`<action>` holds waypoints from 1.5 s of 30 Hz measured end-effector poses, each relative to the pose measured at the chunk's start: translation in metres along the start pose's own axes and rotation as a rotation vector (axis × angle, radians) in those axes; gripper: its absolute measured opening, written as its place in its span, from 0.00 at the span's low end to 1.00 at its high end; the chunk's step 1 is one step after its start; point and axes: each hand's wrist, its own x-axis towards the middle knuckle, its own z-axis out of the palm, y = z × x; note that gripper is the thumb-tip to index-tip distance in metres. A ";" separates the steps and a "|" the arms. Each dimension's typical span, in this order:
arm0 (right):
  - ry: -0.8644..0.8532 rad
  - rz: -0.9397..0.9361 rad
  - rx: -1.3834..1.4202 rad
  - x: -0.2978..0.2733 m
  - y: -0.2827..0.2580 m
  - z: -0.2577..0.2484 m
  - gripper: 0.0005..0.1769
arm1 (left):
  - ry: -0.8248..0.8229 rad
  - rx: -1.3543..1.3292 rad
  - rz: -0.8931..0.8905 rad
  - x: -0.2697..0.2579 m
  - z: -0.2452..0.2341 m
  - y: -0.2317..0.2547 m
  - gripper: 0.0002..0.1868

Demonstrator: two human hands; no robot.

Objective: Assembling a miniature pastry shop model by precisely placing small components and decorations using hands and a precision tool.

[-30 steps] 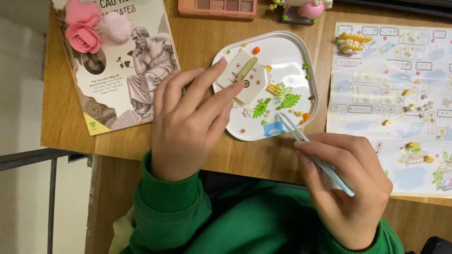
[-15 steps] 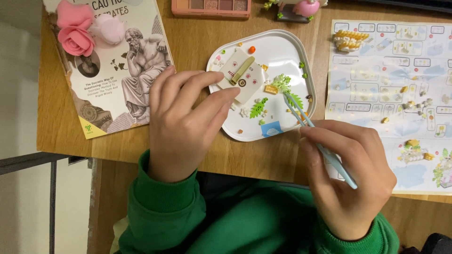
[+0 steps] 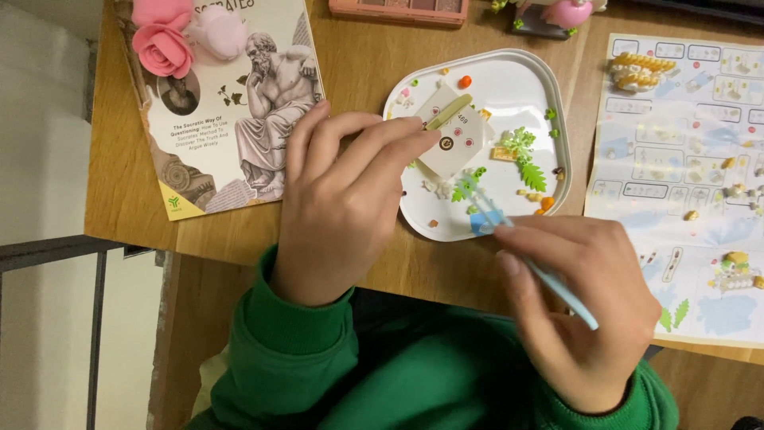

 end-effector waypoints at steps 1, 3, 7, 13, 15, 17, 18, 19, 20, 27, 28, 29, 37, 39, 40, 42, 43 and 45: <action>-0.027 -0.039 0.020 0.001 -0.002 0.002 0.05 | -0.001 -0.005 -0.001 0.000 0.000 0.000 0.14; -0.053 -0.079 0.045 0.002 -0.003 0.005 0.05 | -0.004 -0.006 -0.003 0.001 -0.001 0.001 0.13; -0.064 -0.099 0.026 0.002 -0.001 0.007 0.06 | 0.001 -0.068 -0.077 -0.002 -0.001 0.001 0.18; -0.064 -0.135 -0.012 -0.002 0.001 0.006 0.07 | 0.022 -0.111 -0.171 -0.002 -0.003 0.002 0.22; -0.086 -0.153 -0.022 -0.003 0.001 0.007 0.08 | 0.022 -0.067 -0.164 -0.002 -0.002 0.002 0.20; -0.097 -0.179 -0.073 -0.004 0.003 0.009 0.09 | 0.021 -0.023 -0.157 -0.001 -0.003 0.004 0.18; -0.096 -0.181 -0.073 -0.004 0.004 0.010 0.09 | 0.023 -0.022 -0.157 0.000 -0.004 0.004 0.18; -0.084 -0.180 -0.108 -0.005 0.005 0.011 0.09 | 0.018 -0.026 -0.165 0.000 -0.005 0.004 0.19; -0.072 -0.180 -0.143 -0.006 0.006 0.012 0.09 | 0.013 -0.031 -0.173 0.001 -0.005 0.005 0.20; 0.005 -0.097 -0.193 -0.012 0.009 0.011 0.12 | -0.014 0.001 -0.156 0.000 -0.004 0.002 0.18; 0.023 -0.073 -0.184 -0.012 0.008 0.011 0.11 | -0.018 0.013 -0.152 0.000 -0.004 0.002 0.16; 0.041 -0.049 -0.175 -0.012 0.007 0.011 0.11 | -0.023 0.024 -0.148 0.000 -0.003 0.001 0.14; 0.045 -0.043 -0.171 -0.007 0.008 0.015 0.12 | -0.021 -0.005 -0.123 0.000 -0.003 0.002 0.06; 0.056 -0.053 -0.172 -0.003 0.008 0.017 0.11 | -0.022 -0.007 -0.106 0.001 -0.003 0.003 0.05; 0.085 -0.055 -0.171 -0.001 0.008 0.018 0.11 | -0.022 -0.008 -0.093 0.001 -0.003 0.003 0.05; 0.114 -0.055 -0.171 0.001 0.007 0.019 0.11 | -0.023 -0.009 -0.079 0.001 -0.003 0.003 0.05; 0.116 -0.053 -0.180 0.001 0.007 0.019 0.10 | -0.023 -0.036 -0.099 0.001 -0.004 0.003 0.06; 0.118 -0.053 -0.189 0.000 0.009 0.019 0.10 | -0.020 -0.062 -0.118 0.001 -0.005 0.004 0.06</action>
